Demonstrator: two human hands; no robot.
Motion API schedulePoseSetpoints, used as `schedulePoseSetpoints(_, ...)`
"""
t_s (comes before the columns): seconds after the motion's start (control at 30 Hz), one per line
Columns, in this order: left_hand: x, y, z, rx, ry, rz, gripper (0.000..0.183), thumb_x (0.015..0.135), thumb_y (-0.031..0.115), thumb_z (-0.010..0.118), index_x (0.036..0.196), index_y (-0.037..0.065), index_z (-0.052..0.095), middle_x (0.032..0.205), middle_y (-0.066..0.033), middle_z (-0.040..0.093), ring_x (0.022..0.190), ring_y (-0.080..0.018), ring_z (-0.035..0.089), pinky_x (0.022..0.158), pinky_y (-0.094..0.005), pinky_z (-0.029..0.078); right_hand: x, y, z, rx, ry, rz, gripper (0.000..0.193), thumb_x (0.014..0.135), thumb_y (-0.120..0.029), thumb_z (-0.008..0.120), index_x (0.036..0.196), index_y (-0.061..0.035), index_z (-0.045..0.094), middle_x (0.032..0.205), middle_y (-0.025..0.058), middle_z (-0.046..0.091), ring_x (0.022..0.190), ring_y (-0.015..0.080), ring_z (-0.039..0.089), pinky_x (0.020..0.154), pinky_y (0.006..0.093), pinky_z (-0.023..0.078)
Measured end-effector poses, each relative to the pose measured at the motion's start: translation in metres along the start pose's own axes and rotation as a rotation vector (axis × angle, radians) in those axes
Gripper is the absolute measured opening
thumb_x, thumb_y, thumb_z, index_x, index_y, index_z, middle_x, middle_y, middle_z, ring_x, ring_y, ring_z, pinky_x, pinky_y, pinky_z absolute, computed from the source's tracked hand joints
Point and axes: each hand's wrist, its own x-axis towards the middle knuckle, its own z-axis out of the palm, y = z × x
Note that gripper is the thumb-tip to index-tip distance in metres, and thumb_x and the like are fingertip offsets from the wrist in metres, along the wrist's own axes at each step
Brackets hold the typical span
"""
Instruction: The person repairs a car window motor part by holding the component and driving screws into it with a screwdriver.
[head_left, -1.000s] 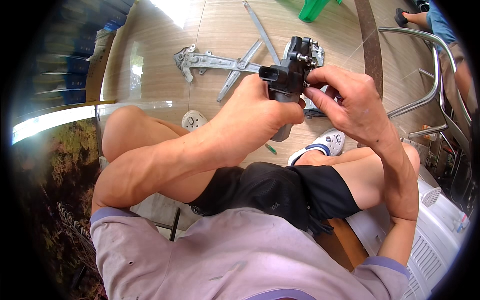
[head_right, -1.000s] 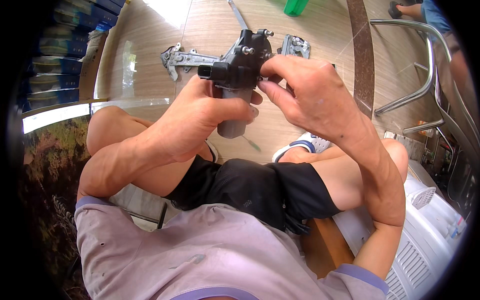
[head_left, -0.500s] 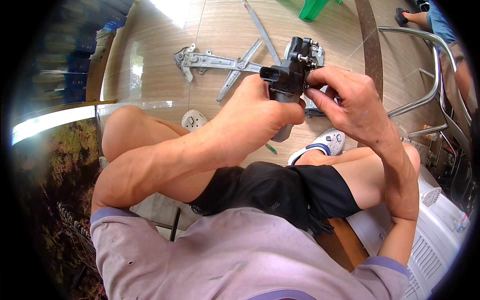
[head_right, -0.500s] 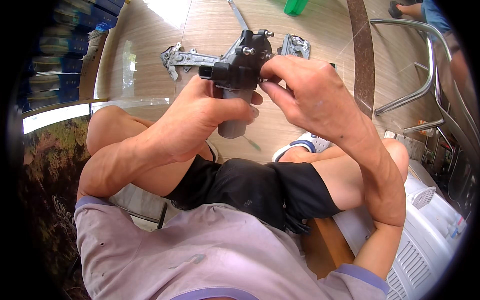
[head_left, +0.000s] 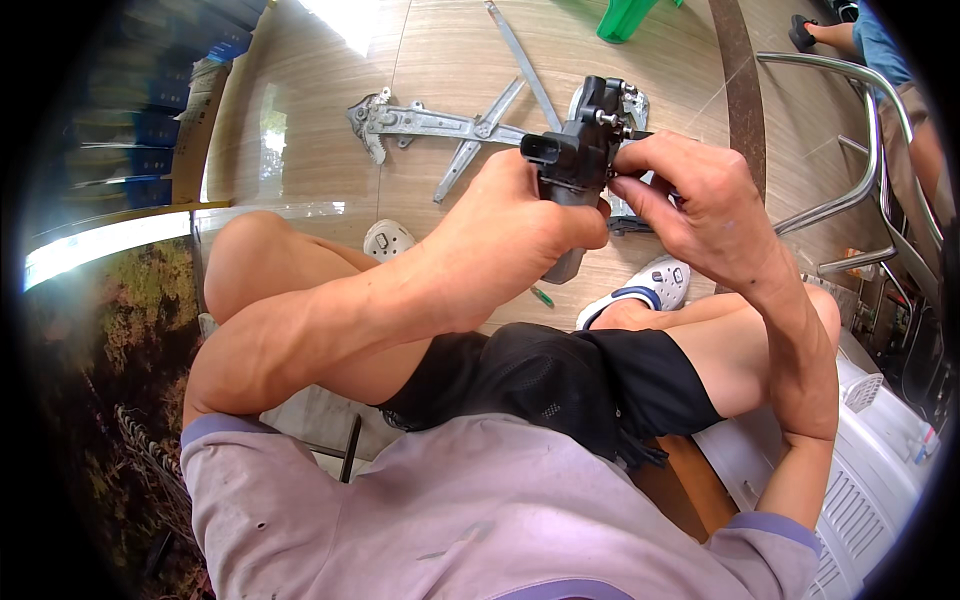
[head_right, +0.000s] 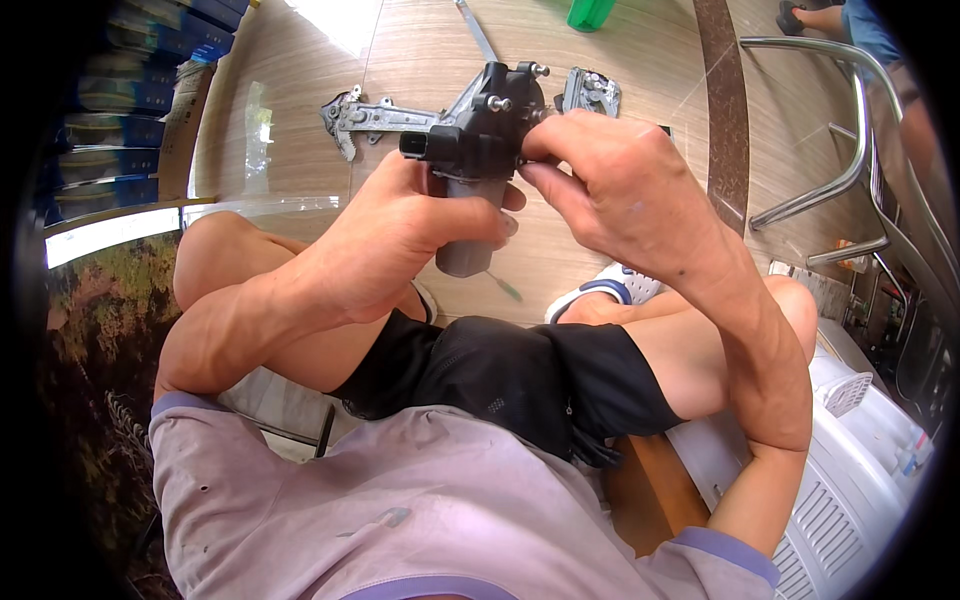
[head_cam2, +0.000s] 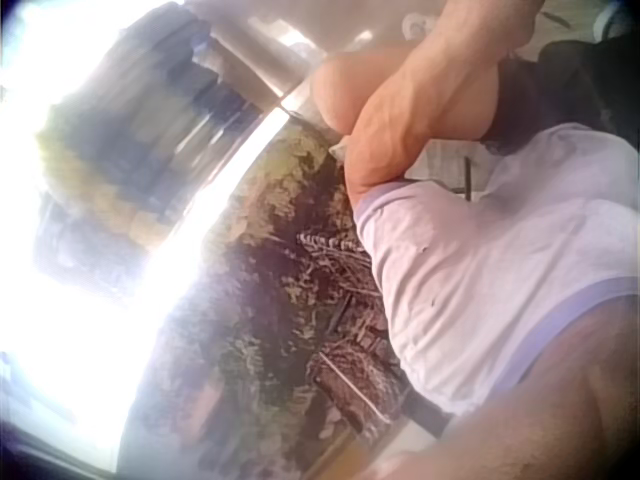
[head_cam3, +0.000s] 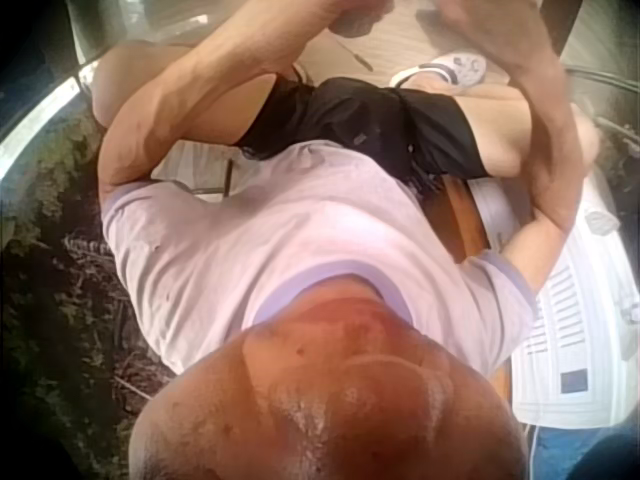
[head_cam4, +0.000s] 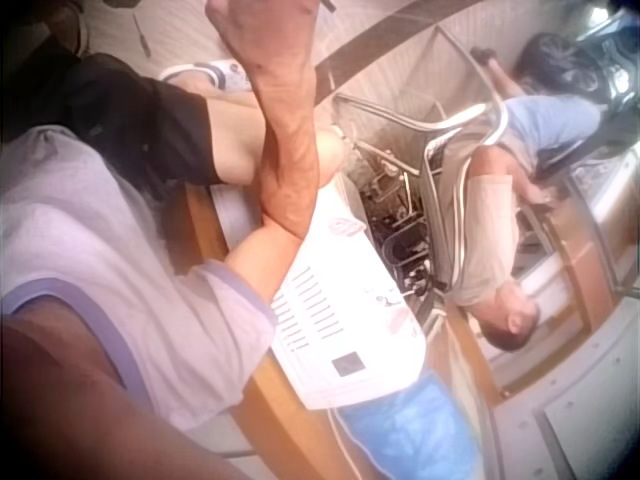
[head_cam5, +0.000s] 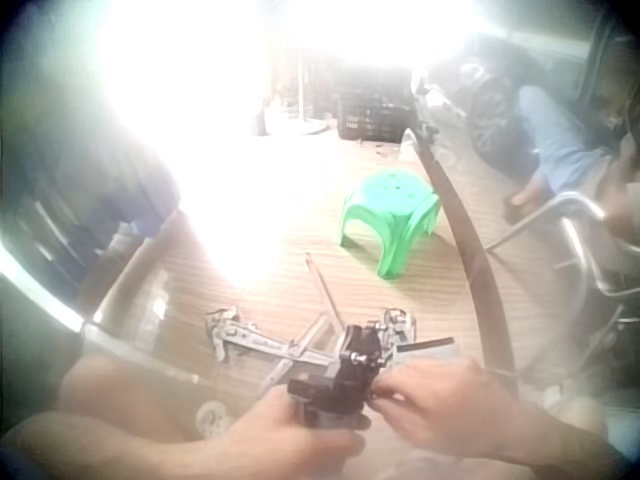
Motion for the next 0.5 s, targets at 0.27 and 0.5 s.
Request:
schedulePoseSetpoints(0.27, -0.0009, 0.0016, 0.0003, 0.005, -0.005, -0.002, 0.034, 0.08, 0.008, 0.071, 0.111, -0.001, 0.066, 0.105, -0.0071, 0.067, 0.09, -0.0141, 0.058, 0.073, -0.0301, 0.045, 0.0012, -0.0013, -0.0037, -0.002, -0.02, -0.001, 0.01, 0.09, -0.009, 0.07, 0.098, -0.0029, 0.068, 0.084, 0.0163, 0.068, 0.078, 0.0365, 0.066, 0.069, 0.042, 0.052)
schedulePoseSetpoints(0.5, -0.0022, 0.0007, -0.0006, 0.023, 0.0, -0.023, 0.034, 0.08, 0.01, 0.072, 0.111, -0.002, 0.066, 0.105, -0.0072, 0.066, 0.089, -0.014, 0.058, 0.073, -0.0298, 0.045, 0.0014, -0.0012, -0.0019, 0.008, -0.038, -0.008, 0.01, 0.091, -0.01, 0.069, 0.098, -0.0025, 0.067, 0.084, 0.0164, 0.068, 0.079, 0.0368, 0.067, 0.07, 0.0423, 0.052)
